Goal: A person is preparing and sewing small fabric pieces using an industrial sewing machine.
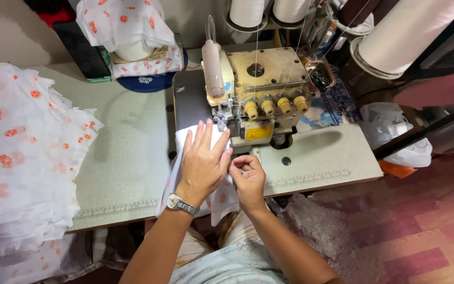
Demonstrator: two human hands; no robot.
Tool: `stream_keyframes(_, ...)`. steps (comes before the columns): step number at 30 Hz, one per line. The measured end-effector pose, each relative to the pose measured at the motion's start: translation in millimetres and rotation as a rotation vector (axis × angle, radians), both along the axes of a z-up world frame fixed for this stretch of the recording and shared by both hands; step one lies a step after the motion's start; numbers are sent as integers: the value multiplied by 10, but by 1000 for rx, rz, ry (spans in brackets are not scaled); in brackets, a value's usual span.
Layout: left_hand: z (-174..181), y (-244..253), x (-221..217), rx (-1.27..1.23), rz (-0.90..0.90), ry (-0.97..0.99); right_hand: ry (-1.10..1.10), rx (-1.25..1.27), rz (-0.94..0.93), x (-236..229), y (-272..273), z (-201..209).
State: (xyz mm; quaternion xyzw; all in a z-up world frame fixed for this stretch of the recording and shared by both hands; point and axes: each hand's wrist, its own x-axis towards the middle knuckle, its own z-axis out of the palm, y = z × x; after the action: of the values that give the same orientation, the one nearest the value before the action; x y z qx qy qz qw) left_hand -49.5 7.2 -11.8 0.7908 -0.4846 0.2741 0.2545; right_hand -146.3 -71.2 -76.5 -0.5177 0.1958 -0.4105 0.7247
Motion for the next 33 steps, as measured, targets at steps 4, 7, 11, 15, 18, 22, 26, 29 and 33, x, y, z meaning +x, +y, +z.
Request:
stream_keyframes(4, -20, -3, 2, 6, 5, 16, 4, -22, 30, 3, -15, 6)
stream_keyframes(7, 20, 123, 95, -41, 58, 31, 24, -88, 93, -83, 67, 123)
stream_keyframes(11, 431, 567, 164, 199, 196, 668, 171, -305, 212, -318, 85, -197)
stream_keyframes(15, -84, 995, 604, 586, 196, 902, 231, -429, 352, -514, 164, -105)
stream_keyframes(18, -340, 1294, 691, 681, 168, 871, 252, -471, 401, -599, 214, -215)
stream_keyframes(22, -206, 1557, 650, -112, -124, 1225, 262, -436, 411, -674, 244, -224)
stream_keyframes(26, 134, 1483, 496, -566, -18, 1099, 246, -430, 394, -676, 343, -300)
stream_keyframes(29, -110, 1469, 532, -412, 132, 668, 268, -416, 433, -671, 418, -353)
stream_keyframes(33, -360, 1394, 201, -348, 106, 286, 368, -420, 518, -734, 458, -822)
